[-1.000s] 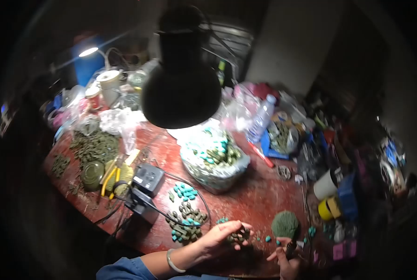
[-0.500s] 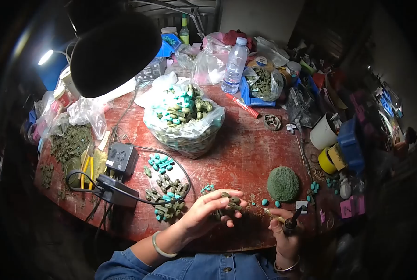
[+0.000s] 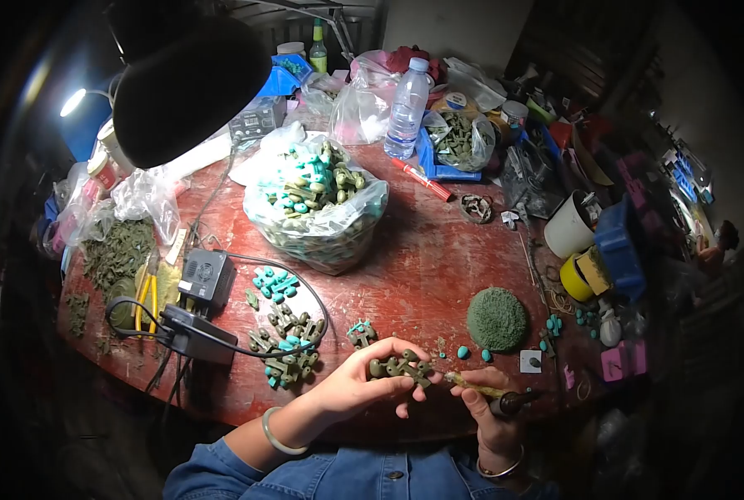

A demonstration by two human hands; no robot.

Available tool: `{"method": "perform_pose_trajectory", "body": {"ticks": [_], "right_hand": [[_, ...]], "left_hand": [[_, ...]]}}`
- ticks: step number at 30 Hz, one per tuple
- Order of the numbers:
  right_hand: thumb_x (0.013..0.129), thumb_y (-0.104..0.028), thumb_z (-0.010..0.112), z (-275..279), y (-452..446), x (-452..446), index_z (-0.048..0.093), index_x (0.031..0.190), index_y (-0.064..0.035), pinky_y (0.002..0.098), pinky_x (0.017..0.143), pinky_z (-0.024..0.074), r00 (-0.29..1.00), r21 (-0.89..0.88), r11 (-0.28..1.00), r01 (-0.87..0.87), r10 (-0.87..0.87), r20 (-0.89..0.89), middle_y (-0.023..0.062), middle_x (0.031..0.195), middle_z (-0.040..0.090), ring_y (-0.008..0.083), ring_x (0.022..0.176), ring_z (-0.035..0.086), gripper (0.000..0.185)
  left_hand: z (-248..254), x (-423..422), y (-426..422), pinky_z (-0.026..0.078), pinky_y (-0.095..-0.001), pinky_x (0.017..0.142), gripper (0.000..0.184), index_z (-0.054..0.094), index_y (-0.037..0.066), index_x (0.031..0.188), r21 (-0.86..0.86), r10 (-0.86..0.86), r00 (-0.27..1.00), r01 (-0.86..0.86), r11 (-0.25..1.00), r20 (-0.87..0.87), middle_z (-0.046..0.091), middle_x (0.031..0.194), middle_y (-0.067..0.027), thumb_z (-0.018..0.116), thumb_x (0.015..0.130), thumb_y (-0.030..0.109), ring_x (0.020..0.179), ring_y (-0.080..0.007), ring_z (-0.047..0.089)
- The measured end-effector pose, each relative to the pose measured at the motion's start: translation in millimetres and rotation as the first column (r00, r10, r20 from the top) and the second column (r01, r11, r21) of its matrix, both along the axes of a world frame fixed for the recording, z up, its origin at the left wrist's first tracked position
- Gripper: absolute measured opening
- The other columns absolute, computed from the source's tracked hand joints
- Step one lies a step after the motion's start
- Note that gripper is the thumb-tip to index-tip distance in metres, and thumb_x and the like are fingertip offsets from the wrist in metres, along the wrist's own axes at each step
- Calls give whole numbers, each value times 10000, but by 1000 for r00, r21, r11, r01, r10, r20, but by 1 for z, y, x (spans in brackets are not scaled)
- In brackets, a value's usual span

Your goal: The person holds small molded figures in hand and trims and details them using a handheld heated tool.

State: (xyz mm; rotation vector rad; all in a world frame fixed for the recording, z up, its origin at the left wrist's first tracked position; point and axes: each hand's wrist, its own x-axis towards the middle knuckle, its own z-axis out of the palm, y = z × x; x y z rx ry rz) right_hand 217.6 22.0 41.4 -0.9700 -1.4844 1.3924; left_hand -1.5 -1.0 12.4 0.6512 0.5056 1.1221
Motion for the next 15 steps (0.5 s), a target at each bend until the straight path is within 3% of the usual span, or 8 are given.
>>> {"method": "perform_pose_trajectory", "body": {"ticks": [7, 9, 13, 15], "right_hand": [[823, -18, 686, 7, -1, -1, 614, 997, 36, 272, 719, 515, 998, -199, 980, -16, 5, -55, 93, 863, 610, 182, 773, 634, 197], [813, -26, 697, 1, 2, -3, 617, 981, 30, 239, 686, 494, 990, -80, 993, -82, 72, -118, 93, 842, 609, 171, 757, 629, 195], [810, -24, 695, -2, 4, -3, 624, 952, 25, 232, 666, 481, 991, 0, 993, -117, 116, -71, 95, 840, 606, 172, 758, 630, 165], [810, -25, 694, 4, 0, -8, 634, 919, 22, 237, 660, 474, 996, -148, 989, 22, -34, -83, 102, 837, 611, 175, 753, 627, 133]], "left_hand": [[-5, -2, -1, 509, -244, 510, 231, 507, -16, 1145, -56, -30, 999, 32, 998, 40, 608, 1079, -162, 545, 919, 10, 809, -155, 614], [-6, -2, -2, 496, -236, 489, 222, 511, -10, 1138, -65, -24, 999, 25, 998, 27, 616, 1061, -160, 549, 921, 17, 789, -148, 611], [-3, -3, -2, 469, -216, 452, 208, 521, 10, 1126, -53, -35, 999, 35, 998, -2, 640, 1005, -148, 565, 926, 48, 732, -125, 596], [-5, -3, -2, 458, -210, 445, 225, 517, 20, 1141, -46, -40, 999, 39, 998, -24, 644, 1000, -143, 570, 926, 53, 715, -115, 584]]}}
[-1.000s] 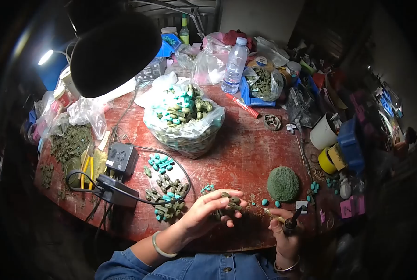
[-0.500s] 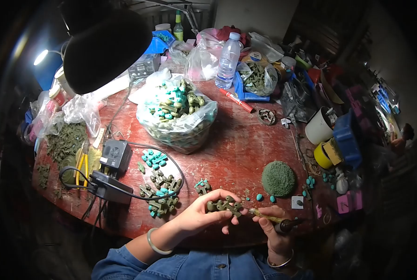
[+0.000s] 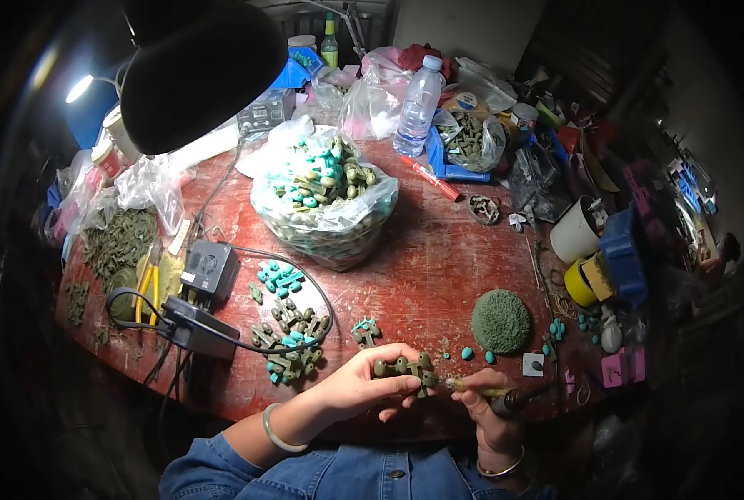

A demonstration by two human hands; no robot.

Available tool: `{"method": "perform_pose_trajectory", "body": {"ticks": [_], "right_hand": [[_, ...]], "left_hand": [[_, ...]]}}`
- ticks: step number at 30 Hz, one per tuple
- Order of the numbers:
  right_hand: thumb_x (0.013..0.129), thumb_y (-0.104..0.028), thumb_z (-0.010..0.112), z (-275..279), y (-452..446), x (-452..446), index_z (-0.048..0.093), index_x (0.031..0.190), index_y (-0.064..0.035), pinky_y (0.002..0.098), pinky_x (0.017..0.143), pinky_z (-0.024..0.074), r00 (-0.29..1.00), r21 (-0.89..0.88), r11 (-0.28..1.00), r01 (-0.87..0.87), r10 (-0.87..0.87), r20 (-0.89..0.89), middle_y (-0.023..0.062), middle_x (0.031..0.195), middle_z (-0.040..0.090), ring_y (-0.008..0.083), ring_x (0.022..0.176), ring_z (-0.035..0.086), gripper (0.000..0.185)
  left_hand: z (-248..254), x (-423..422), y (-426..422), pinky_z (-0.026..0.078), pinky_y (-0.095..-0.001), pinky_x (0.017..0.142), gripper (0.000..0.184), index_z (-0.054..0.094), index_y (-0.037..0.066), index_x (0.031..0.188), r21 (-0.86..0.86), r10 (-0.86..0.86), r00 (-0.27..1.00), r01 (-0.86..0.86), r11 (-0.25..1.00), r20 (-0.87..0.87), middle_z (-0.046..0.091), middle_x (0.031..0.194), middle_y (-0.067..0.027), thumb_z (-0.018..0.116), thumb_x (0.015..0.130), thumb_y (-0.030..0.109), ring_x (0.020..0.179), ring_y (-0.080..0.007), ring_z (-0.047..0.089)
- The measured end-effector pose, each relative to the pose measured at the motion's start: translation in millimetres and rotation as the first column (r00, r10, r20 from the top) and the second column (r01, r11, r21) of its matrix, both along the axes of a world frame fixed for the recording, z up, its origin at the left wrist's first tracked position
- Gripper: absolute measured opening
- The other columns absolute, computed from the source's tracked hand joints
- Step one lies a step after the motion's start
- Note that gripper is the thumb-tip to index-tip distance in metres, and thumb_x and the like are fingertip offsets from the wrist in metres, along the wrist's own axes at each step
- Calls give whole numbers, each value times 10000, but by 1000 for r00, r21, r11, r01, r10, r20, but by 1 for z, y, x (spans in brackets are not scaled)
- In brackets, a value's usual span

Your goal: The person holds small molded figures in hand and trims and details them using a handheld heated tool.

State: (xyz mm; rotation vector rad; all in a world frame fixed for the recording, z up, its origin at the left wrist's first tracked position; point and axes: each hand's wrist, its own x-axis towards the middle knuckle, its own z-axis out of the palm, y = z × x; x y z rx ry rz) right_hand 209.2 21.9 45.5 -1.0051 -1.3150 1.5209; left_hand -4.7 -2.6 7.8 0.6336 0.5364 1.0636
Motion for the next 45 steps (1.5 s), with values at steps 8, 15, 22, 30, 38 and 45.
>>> {"method": "perform_pose_trajectory", "body": {"ticks": [8, 15, 22, 30, 38, 45], "right_hand": [[815, -43, 699, -10, 5, 7, 613, 963, 11, 188, 572, 391, 992, 142, 982, -128, 128, 9, 111, 832, 628, 122, 688, 583, 180], [826, -60, 708, -6, 7, 11, 653, 945, 18, 242, 691, 459, 992, 18, 994, -107, 108, -65, 86, 844, 663, 141, 709, 594, 152], [804, -123, 744, -4, 4, 10, 596, 967, -1, 165, 489, 330, 975, -188, 971, 146, -174, -138, 79, 805, 616, 77, 578, 534, 252], [855, -166, 702, -6, 1, -1, 597, 1016, -13, 154, 488, 291, 993, 4, 993, 114, -114, 38, 42, 738, 606, 35, 555, 456, 246], [846, -154, 706, -6, 1, 8, 609, 939, 21, 180, 530, 365, 999, 171, 985, -23, 17, 32, 70, 805, 566, 91, 646, 535, 221], [831, -149, 722, -5, 1, 7, 612, 927, 20, 172, 522, 360, 998, 57, 997, -53, 55, -34, 58, 756, 569, 84, 618, 537, 223]], "left_hand": [[11, 0, -1, 412, -186, 441, 359, 460, 54, 1240, 8, 0, 998, 1, 1000, -70, 648, 977, -107, 606, 913, 86, 654, -77, 533], [10, -1, -2, 410, -190, 454, 352, 457, 68, 1249, 63, 3, 994, 3, 998, -108, 651, 944, -66, 594, 926, 92, 591, -59, 519], [9, 1, -3, 404, -182, 489, 346, 486, 74, 1239, 127, 10, 983, 13, 992, -181, 638, 925, -7, 616, 919, 105, 581, -26, 507], [3, 3, 0, 415, -183, 512, 332, 519, 71, 1218, 345, 127, 920, 10, 939, -372, 602, 867, 23, 631, 908, 104, 611, -20, 516], [-3, 7, 5, 457, -192, 600, 367, 527, 58, 1208, 466, 309, 855, -92, 880, -416, 609, 919, 21, 677, 875, 100, 720, -29, 552], [2, 1, 2, 430, -189, 545, 367, 541, 66, 1196, 330, 158, 893, -11, 944, -422, 610, 897, 20, 694, 865, 109, 651, -31, 535]]}}
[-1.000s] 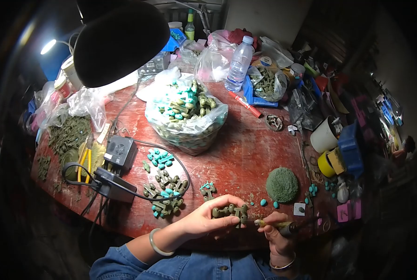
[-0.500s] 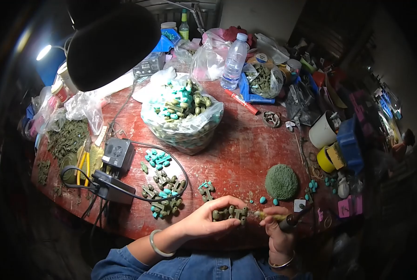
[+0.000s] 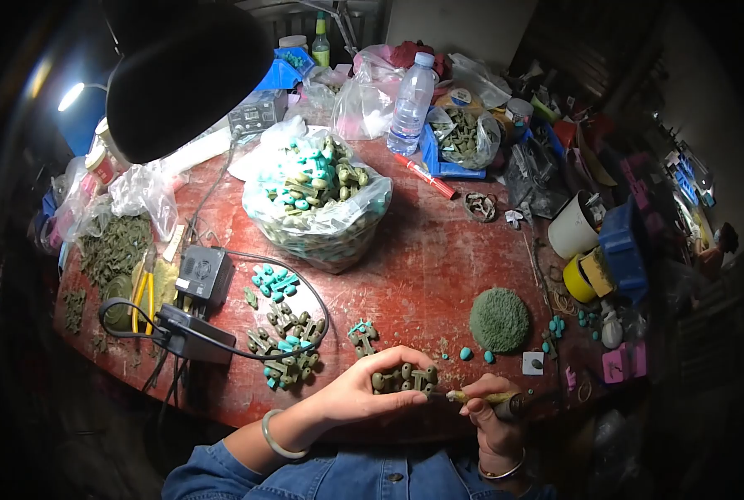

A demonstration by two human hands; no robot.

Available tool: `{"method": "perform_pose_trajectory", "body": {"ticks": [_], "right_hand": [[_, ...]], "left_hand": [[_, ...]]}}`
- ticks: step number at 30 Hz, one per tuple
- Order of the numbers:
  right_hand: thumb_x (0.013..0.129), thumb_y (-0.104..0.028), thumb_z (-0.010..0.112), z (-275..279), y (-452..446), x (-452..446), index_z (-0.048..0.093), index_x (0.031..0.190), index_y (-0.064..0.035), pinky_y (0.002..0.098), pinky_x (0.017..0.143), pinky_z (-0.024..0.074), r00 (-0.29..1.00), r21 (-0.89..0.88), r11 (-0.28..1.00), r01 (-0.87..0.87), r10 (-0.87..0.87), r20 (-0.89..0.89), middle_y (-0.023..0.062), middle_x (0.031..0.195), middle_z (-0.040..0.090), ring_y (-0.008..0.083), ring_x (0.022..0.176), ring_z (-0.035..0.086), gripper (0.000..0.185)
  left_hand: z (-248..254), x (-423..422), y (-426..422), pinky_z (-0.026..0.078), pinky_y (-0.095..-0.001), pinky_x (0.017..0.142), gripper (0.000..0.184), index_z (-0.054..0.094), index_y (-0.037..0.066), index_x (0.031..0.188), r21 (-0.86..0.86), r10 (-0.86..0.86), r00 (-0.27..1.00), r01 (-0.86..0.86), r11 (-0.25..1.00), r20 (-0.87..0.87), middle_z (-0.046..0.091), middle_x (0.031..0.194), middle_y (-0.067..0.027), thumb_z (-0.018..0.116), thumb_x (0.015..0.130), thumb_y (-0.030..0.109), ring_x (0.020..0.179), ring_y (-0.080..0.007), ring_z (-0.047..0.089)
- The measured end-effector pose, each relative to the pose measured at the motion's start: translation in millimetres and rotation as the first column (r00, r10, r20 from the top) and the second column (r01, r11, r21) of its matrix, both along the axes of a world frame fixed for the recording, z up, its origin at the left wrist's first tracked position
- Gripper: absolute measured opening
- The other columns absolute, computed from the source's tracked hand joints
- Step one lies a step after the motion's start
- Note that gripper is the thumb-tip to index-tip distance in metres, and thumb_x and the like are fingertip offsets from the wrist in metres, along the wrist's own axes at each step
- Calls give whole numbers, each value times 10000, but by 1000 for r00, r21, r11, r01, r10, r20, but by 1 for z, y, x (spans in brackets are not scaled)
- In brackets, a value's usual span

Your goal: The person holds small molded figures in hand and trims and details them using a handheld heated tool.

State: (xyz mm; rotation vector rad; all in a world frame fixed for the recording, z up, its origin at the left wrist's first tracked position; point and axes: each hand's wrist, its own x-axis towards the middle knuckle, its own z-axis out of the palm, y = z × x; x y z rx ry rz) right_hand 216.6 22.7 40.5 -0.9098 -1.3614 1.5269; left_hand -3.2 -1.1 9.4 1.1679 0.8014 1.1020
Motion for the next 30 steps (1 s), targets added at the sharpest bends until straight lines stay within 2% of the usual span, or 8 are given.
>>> {"method": "perform_pose_trajectory", "body": {"ticks": [5, 7, 13, 15, 17, 20, 28, 30], "right_hand": [[826, -151, 733, -3, -5, -2, 597, 976, 5, 166, 506, 348, 980, -91, 976, 199, -196, 39, 39, 774, 565, 73, 623, 535, 256], [829, -144, 732, -5, -5, 4, 652, 954, 26, 255, 688, 504, 994, -83, 992, 98, -101, -34, 92, 895, 636, 141, 729, 601, 226], [827, -124, 730, -4, -6, -2, 649, 958, 19, 243, 686, 497, 987, -152, 975, 161, -163, -1, 84, 887, 627, 134, 726, 588, 210], [832, -110, 724, -3, -6, 0, 649, 959, 14, 229, 663, 481, 983, -208, 961, 180, -181, 15, 73, 883, 623, 126, 726, 582, 193], [827, -93, 722, -6, -6, 1, 654, 959, 8, 233, 631, 454, 989, -91, 987, 132, -137, -62, 64, 863, 624, 128, 718, 578, 179], [821, -73, 719, -10, -4, 3, 661, 952, 1, 247, 634, 434, 997, 173, 985, -11, -3, 79, 65, 833, 625, 141, 705, 575, 162], [834, -27, 691, -1, -7, -9, 637, 988, 12, 272, 671, 471, 956, 30, 966, 259, -260, 138, 95, 902, 653, 145, 733, 594, 168], [821, -50, 713, -11, 0, -3, 616, 1035, 3, 296, 664, 481, 941, 211, 968, 139, -196, 277, 100, 891, 649, 162, 730, 603, 241]], "left_hand": [[2, 0, 1, 430, -189, 542, 362, 541, 67, 1190, 43, 8, 1000, -8, 999, 8, 613, 903, 18, 694, 865, 107, 648, -32, 535], [8, -1, -1, 455, -257, 863, 350, 568, 34, 1163, -75, -6, 998, 11, 997, 56, 592, 1090, -31, 704, 841, 53, 1005, -102, 556], [15, -3, -4, 493, -229, 713, 356, 566, 30, 1162, -296, -44, 978, 104, 949, 204, 604, 1053, -31, 710, 837, 56, 891, -88, 587], [7, -1, -2, 493, -221, 657, 354, 567, 30, 1158, -170, -25, 992, 45, 984, 120, 607, 1043, -33, 710, 835, 53, 836, -84, 592], [6, 1, -1, 492, -212, 601, 352, 567, 30, 1155, -38, 6, 999, -5, 999, 39, 611, 1033, -35, 710, 833, 50, 782, -79, 597], [15, 2, -2, 497, -215, 565, 335, 574, 39, 1134, -180, 64, 992, -44, 983, 107, 621, 1001, -33, 712, 829, 44, 725, -75, 598], [8, 3, -1, 487, -207, 542, 268, 574, 45, 1083, -305, 153, 984, -118, 945, 94, 640, 839, -9, 695, 844, 34, 675, -67, 600], [1, 5, 0, 493, -208, 556, 261, 564, 35, 1102, -291, 211, 976, -185, 939, 59, 643, 868, -17, 673, 865, 41, 668, -67, 604]]}}
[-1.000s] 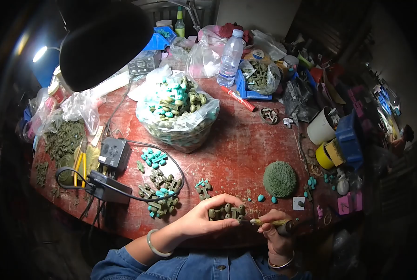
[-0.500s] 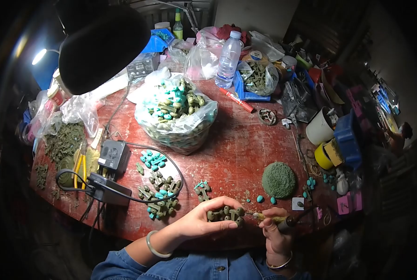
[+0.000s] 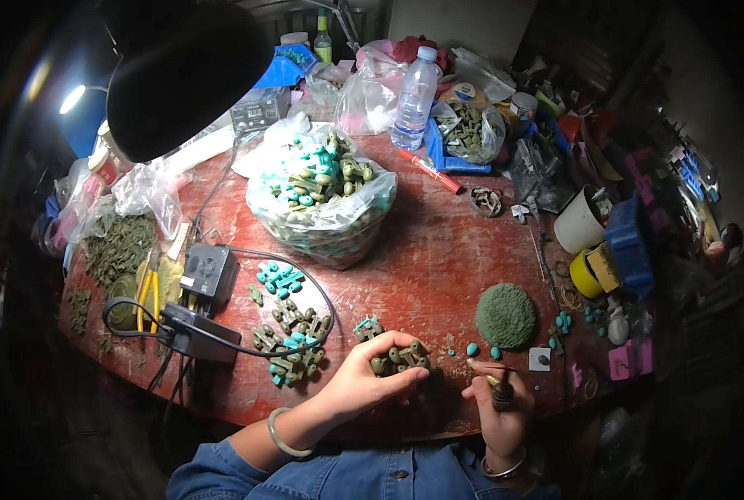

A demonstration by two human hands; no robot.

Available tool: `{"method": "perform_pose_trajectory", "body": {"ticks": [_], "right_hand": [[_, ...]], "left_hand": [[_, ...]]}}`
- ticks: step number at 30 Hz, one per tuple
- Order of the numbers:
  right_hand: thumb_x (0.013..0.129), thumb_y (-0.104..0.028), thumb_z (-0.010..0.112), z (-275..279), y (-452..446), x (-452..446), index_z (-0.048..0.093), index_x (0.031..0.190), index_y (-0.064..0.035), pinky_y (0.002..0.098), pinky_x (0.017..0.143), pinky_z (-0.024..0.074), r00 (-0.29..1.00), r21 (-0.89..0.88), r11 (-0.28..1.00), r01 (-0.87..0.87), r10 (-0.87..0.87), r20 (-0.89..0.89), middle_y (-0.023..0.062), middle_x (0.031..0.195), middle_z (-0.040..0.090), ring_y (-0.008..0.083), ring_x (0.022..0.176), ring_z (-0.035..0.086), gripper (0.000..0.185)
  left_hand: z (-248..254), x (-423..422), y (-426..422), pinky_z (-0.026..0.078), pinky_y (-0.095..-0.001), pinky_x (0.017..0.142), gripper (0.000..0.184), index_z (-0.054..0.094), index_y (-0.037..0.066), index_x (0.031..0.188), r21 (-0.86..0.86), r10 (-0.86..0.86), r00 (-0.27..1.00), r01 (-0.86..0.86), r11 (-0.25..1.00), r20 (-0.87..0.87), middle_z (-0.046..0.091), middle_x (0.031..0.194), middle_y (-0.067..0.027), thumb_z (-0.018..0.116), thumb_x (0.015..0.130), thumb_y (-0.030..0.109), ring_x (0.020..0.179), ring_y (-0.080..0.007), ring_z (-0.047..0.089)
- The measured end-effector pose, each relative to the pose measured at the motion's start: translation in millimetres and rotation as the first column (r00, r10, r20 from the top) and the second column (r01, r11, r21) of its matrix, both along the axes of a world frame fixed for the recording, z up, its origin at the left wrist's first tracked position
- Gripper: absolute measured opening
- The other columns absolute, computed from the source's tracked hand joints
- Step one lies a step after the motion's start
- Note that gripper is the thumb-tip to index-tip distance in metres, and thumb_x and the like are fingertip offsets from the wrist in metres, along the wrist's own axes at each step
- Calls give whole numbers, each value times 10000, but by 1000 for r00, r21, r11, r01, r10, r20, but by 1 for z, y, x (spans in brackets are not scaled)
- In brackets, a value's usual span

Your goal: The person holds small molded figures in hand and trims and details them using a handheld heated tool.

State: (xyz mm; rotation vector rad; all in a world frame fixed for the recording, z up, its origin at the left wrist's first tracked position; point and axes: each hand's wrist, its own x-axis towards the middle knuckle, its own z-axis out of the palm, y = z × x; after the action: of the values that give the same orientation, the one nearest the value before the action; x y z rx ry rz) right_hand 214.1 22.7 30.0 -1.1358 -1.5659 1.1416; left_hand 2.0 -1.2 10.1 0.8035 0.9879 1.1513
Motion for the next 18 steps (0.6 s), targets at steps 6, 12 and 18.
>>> {"method": "perform_pose_trajectory", "body": {"ticks": [6, 12, 18], "right_hand": [[811, -157, 742, -8, 0, 14, 630, 996, -28, 335, 610, 486, 937, 371, 926, -64, -72, 341, 118, 849, 649, 240, 713, 622, 251], [821, -211, 734, -23, -3, 19, 649, 1010, -40, 358, 619, 503, 893, 426, 903, -53, -148, 425, 112, 830, 663, 282, 702, 638, 269], [814, -213, 736, -23, -2, 17, 653, 1016, -51, 368, 612, 502, 876, 438, 894, -99, -131, 465, 109, 838, 663, 301, 698, 630, 272]], "left_hand": [[1, 2, 1, 526, -225, 587, 237, 567, 34, 1098, -45, 80, 985, -73, 996, 156, 632, 882, -14, 657, 880, 54, 722, -77, 615], [-1, 3, 1, 528, -218, 592, 230, 572, 37, 1094, -34, 112, 984, -109, 993, 138, 628, 887, -17, 656, 880, 53, 742, -79, 618], [-3, 4, 1, 520, -212, 586, 235, 569, 28, 1097, -20, 111, 986, -109, 994, 124, 627, 883, -23, 655, 880, 49, 725, -73, 610]]}}
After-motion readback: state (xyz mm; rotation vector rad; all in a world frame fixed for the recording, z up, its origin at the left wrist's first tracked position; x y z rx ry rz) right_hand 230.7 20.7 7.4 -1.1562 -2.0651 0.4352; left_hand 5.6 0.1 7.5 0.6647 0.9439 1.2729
